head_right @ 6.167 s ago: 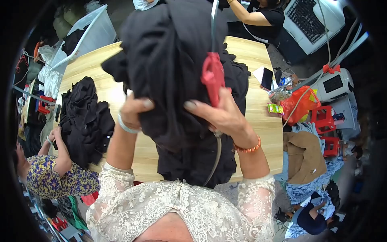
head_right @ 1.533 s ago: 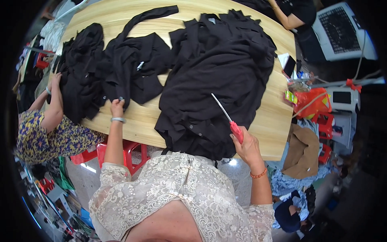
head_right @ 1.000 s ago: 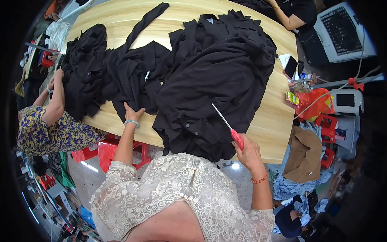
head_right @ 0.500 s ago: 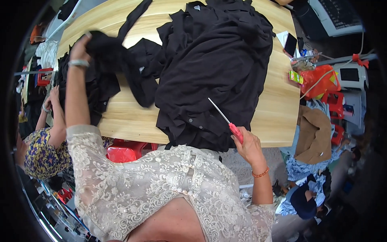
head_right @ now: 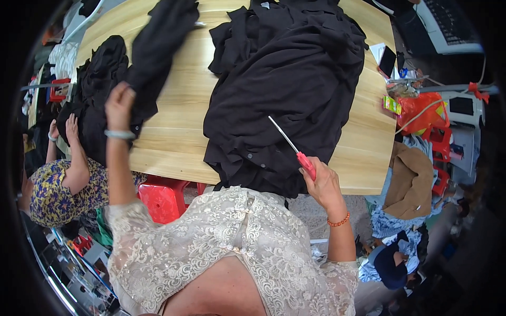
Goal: Trimming loose threads from black garments using scissors.
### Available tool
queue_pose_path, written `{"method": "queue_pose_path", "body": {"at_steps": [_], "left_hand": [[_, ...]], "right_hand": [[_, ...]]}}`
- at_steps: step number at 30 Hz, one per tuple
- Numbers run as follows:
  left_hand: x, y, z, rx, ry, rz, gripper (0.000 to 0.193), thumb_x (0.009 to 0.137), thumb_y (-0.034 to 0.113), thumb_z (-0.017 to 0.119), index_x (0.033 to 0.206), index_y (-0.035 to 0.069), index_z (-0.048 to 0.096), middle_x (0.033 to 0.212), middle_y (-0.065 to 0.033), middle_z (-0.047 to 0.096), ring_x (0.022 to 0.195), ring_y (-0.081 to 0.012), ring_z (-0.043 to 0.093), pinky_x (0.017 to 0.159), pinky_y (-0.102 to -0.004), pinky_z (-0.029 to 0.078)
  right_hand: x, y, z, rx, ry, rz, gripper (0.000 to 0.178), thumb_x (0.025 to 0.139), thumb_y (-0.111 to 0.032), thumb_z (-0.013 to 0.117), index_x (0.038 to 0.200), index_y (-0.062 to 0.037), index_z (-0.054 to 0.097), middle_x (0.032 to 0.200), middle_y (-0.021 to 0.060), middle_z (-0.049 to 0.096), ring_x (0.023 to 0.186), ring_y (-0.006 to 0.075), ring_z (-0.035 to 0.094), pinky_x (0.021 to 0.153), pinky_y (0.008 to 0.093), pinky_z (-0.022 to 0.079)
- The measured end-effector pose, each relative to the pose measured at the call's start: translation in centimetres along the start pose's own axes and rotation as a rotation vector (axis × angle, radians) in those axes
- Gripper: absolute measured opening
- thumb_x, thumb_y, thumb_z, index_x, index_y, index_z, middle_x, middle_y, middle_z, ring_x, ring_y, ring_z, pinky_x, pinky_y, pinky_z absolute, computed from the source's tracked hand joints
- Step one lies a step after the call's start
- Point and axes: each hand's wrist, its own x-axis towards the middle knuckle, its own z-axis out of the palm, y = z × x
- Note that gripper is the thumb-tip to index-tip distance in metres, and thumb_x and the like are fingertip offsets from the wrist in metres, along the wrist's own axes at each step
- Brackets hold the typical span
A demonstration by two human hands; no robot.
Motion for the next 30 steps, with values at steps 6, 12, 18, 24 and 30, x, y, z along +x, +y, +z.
{"method": "queue_pose_path", "body": {"at_steps": [6, 12, 18, 24, 30], "left_hand": [[-19.8, 4.9, 9.8, -0.81, -0.546, -1.16, 0.039, 0.092, 0.039, 0.068, 0.104, 0.002, 0.065, 0.08, -0.0084, 0.069, 0.064, -0.0159, 0.067, 0.058, -0.0264, 0.054], [-21.8, 3.2, 17.8, -0.884, -0.45, -1.437, 0.051, 0.082, 0.054, 0.074, 0.084, 0.004, 0.063, 0.075, -0.0077, 0.067, 0.06, -0.0157, 0.066, 0.051, -0.0251, 0.052], [-24.6, 3.0, 17.6, -1.131, -0.158, -1.173, 0.011, 0.09, 0.008, 0.065, 0.1, 0.01, 0.063, 0.089, -0.003, 0.068, 0.074, -0.0151, 0.066, 0.061, -0.0293, 0.053], [-24.3, 6.5, 14.8, -1.481, 0.224, -0.901, 0.026, 0.093, 0.01, 0.062, 0.119, 0.011, 0.059, 0.114, -0.0024, 0.065, 0.106, -0.0172, 0.058, 0.096, -0.0387, 0.044], [-26.1, 7.4, 16.1, -1.758, 0.295, -0.811, 0.052, 0.089, -0.004, 0.052, 0.139, 0.007, 0.044, 0.136, -0.0092, 0.055, 0.126, -0.0256, 0.053, 0.113, -0.048, 0.036]], "right_hand": [[1.4, 1.0, -1.0, -0.072, -0.099, -0.088, 0.023, 0.089, -0.013, 0.067, 0.109, -0.005, 0.059, 0.088, 0.0204, 0.064, 0.084, 0.0411, 0.063, 0.072, 0.0419, 0.05], [2.8, 1.0, -1.7, -0.116, -0.163, -0.189, 0.024, 0.088, -0.013, 0.067, 0.108, -0.0045, 0.058, 0.091, 0.0199, 0.065, 0.085, 0.0411, 0.063, 0.074, 0.0427, 0.05], [3.0, 2.7, -2.1, -0.158, -0.226, -0.252, 0.025, 0.087, -0.014, 0.067, 0.11, -0.0053, 0.059, 0.091, 0.0198, 0.065, 0.085, 0.0412, 0.063, 0.074, 0.0433, 0.05], [3.5, 2.9, -2.4, -0.182, -0.272, -0.344, 0.025, 0.087, -0.016, 0.068, 0.108, -0.0071, 0.06, 0.088, 0.0157, 0.066, 0.085, 0.0357, 0.064, 0.074, 0.0437, 0.05], [4.2, 2.3, -2.3, -0.16, -0.321, -0.444, 0.024, 0.085, -0.013, 0.07, 0.106, -0.0056, 0.06, 0.086, 0.0153, 0.066, 0.083, 0.0343, 0.064, 0.074, 0.0434, 0.051]]}}
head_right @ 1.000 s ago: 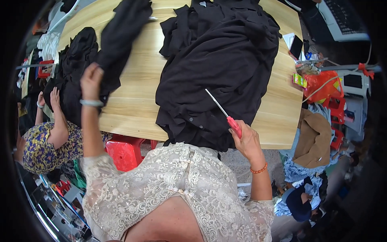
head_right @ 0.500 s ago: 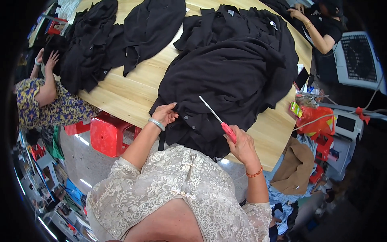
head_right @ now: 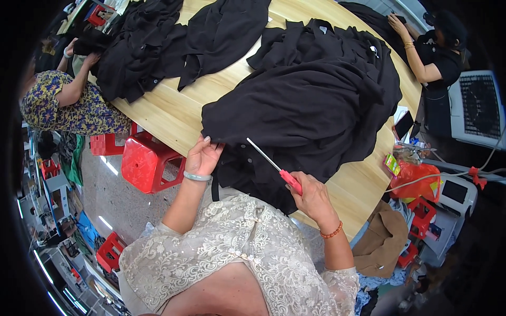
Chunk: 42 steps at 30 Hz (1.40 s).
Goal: Trimming loose threads from black garments using scissors.
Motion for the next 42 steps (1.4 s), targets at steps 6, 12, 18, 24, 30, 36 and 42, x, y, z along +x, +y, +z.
{"method": "queue_pose_path", "body": {"at_steps": [6, 12, 18, 24, 30, 36, 42], "left_hand": [[-0.6, 0.4, 2.6, 0.121, -0.137, 0.162, 0.062, 0.09, -0.007, 0.048, 0.148, 0.007, 0.033, 0.137, -0.0105, 0.053, 0.125, -0.0219, 0.054, 0.113, -0.043, 0.037], [-0.7, -0.1, 2.3, 0.143, -0.124, 0.209, 0.061, 0.092, -0.007, 0.046, 0.149, 0.006, 0.03, 0.135, -0.0107, 0.053, 0.12, -0.0204, 0.057, 0.11, -0.0394, 0.042], [-0.4, 0.4, 2.6, 0.145, -0.136, 0.202, 0.064, 0.093, -0.006, 0.047, 0.151, 0.005, 0.024, 0.133, -0.0138, 0.055, 0.121, -0.0233, 0.057, 0.11, -0.0407, 0.041], [2.4, -1.0, -2.2, 0.032, 0.055, 0.107, 0.032, 0.094, 0.004, 0.058, 0.122, 0.012, 0.047, 0.115, -0.0121, 0.062, 0.115, -0.0267, 0.058, 0.1, -0.0464, 0.048], [-2.8, -6.4, -1.9, 0.304, 0.246, 0.012, 0.053, 0.089, -0.002, 0.065, 0.13, 0.006, 0.032, 0.127, -0.0221, 0.058, 0.108, -0.0283, 0.064, 0.089, -0.0359, 0.054], [-1.3, -9.4, -2.4, 0.774, 0.133, 0.064, 0.053, 0.086, 0.002, 0.07, 0.132, 0.0, 0.045, 0.126, -0.015, 0.059, 0.106, -0.0169, 0.062, 0.088, -0.0279, 0.052], [1.7, -10.0, -2.0, 0.661, 0.208, -0.175, 0.043, 0.086, 0.011, 0.073, 0.124, 0.008, 0.055, 0.104, -0.0018, 0.066, 0.085, -0.0097, 0.062, 0.068, -0.0237, 0.048]], "right_hand": [[0.1, -0.8, -0.4, -0.024, -0.064, -0.08, 0.023, 0.085, -0.016, 0.071, 0.103, -0.0061, 0.06, 0.081, 0.0138, 0.065, 0.078, 0.0328, 0.064, 0.069, 0.0428, 0.051], [0.6, -2.5, -0.8, -0.068, -0.144, -0.079, 0.025, 0.084, -0.018, 0.072, 0.102, -0.0064, 0.06, 0.077, 0.0145, 0.065, 0.073, 0.0361, 0.064, 0.065, 0.0436, 0.049], [1.6, -3.2, 0.3, -0.01, -0.036, -0.106, 0.025, 0.084, -0.017, 0.072, 0.103, -0.0072, 0.061, 0.076, 0.0147, 0.064, 0.072, 0.0356, 0.064, 0.065, 0.0422, 0.049], [0.8, -1.4, 1.1, -0.01, 0.094, -0.037, 0.025, 0.085, -0.016, 0.07, 0.107, -0.0063, 0.06, 0.083, 0.0161, 0.065, 0.08, 0.0349, 0.064, 0.069, 0.0437, 0.05], [-2.2, 0.0, 0.9, 0.004, 0.035, 0.164, 0.026, 0.088, -0.015, 0.068, 0.11, -0.006, 0.058, 0.089, 0.0208, 0.065, 0.084, 0.0423, 0.062, 0.072, 0.0446, 0.049], [-3.3, 0.4, 1.3, -0.007, 0.019, 0.157, 0.026, 0.087, -0.015, 0.068, 0.11, -0.0061, 0.059, 0.089, 0.0203, 0.065, 0.083, 0.0412, 0.063, 0.072, 0.0446, 0.049], [-4.1, 0.4, 1.5, -0.056, 0.033, 0.119, 0.026, 0.088, -0.02, 0.068, 0.109, -0.0063, 0.059, 0.083, 0.0175, 0.065, 0.08, 0.0366, 0.064, 0.072, 0.0444, 0.05]]}}
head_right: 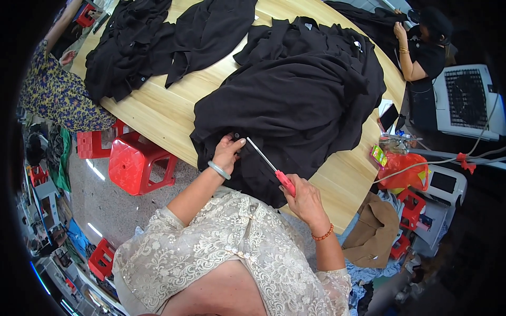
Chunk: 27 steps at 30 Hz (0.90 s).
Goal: Trimming loose threads from black garments using scissors.
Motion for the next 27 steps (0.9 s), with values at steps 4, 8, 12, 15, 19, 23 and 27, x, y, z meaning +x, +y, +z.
{"method": "queue_pose_path", "body": {"at_steps": [4, 8, 12, 15, 19, 23, 27], "left_hand": [[-0.1, 0.9, -0.8, -0.068, -0.159, -0.064, 0.014, 0.086, 0.011, 0.074, 0.097, 0.015, 0.067, 0.083, 0.006, 0.066, 0.069, -0.0045, 0.058, 0.062, -0.0208, 0.045], [-1.9, 1.4, 0.3, 0.195, -0.075, 0.348, 0.008, 0.085, 0.01, 0.073, 0.083, 0.005, 0.067, 0.073, 0.0045, 0.059, 0.064, -0.0053, 0.049, 0.059, -0.0219, 0.039], [-2.7, 2.4, 0.2, 0.593, -0.006, 0.756, 0.018, 0.083, 0.007, 0.072, 0.077, -0.005, 0.06, 0.066, -0.0054, 0.049, 0.063, -0.0137, 0.043, 0.06, -0.0273, 0.037], [-3.4, 2.9, 0.7, 0.676, -0.002, 0.758, 0.017, 0.081, 0.005, 0.071, 0.075, -0.005, 0.059, 0.065, -0.0091, 0.046, 0.063, -0.0199, 0.043, 0.059, -0.0306, 0.037], [-3.5, 2.3, 1.4, 0.586, -0.046, 0.793, 0.019, 0.081, 0.005, 0.071, 0.074, -0.006, 0.057, 0.064, -0.0091, 0.048, 0.062, -0.0187, 0.045, 0.058, -0.031, 0.037], [-3.1, 2.9, 1.2, 0.625, -0.035, 0.713, 0.019, 0.081, 0.004, 0.071, 0.073, -0.006, 0.057, 0.065, -0.0092, 0.049, 0.062, -0.0183, 0.045, 0.059, -0.0308, 0.038], [-2.5, 3.3, 1.0, 0.668, -0.061, 0.868, 0.023, 0.08, 0.004, 0.072, 0.069, -0.005, 0.055, 0.065, -0.0119, 0.048, 0.063, -0.0228, 0.045, 0.058, -0.0332, 0.038]], "right_hand": [[-0.3, 0.5, 0.1, 0.003, -0.005, 0.023, 0.026, 0.088, -0.02, 0.068, 0.108, -0.0062, 0.059, 0.083, 0.0175, 0.065, 0.08, 0.0365, 0.063, 0.072, 0.0445, 0.05], [-0.5, 0.3, -0.2, -0.016, -0.049, 0.009, 0.026, 0.088, -0.021, 0.068, 0.107, -0.0064, 0.06, 0.081, 0.0187, 0.065, 0.078, 0.0382, 0.064, 0.07, 0.045, 0.049], [-1.0, -0.5, -1.3, -0.041, -0.124, 0.004, 0.026, 0.087, -0.023, 0.069, 0.105, -0.0068, 0.06, 0.074, 0.0191, 0.064, 0.073, 0.0399, 0.063, 0.066, 0.0452, 0.048], [-1.0, -0.8, -1.6, -0.07, -0.111, 0.005, 0.027, 0.087, -0.025, 0.068, 0.104, -0.0065, 0.06, 0.072, 0.0188, 0.064, 0.071, 0.0396, 0.063, 0.065, 0.0451, 0.048], [-0.4, -1.4, -1.5, -0.076, -0.105, 0.01, 0.026, 0.088, -0.025, 0.068, 0.103, -0.0063, 0.06, 0.07, 0.0188, 0.063, 0.069, 0.0395, 0.063, 0.064, 0.0452, 0.048], [-0.5, -1.4, -2.0, -0.075, -0.14, 0.008, 0.027, 0.088, -0.027, 0.069, 0.101, -0.006, 0.059, 0.069, 0.0186, 0.063, 0.068, 0.0395, 0.063, 0.063, 0.0458, 0.048], [-0.2, -1.5, -2.4, -0.067, -0.098, 0.055, 0.028, 0.088, -0.028, 0.069, 0.102, -0.0065, 0.058, 0.068, 0.0188, 0.062, 0.068, 0.04, 0.063, 0.063, 0.0466, 0.047]]}}
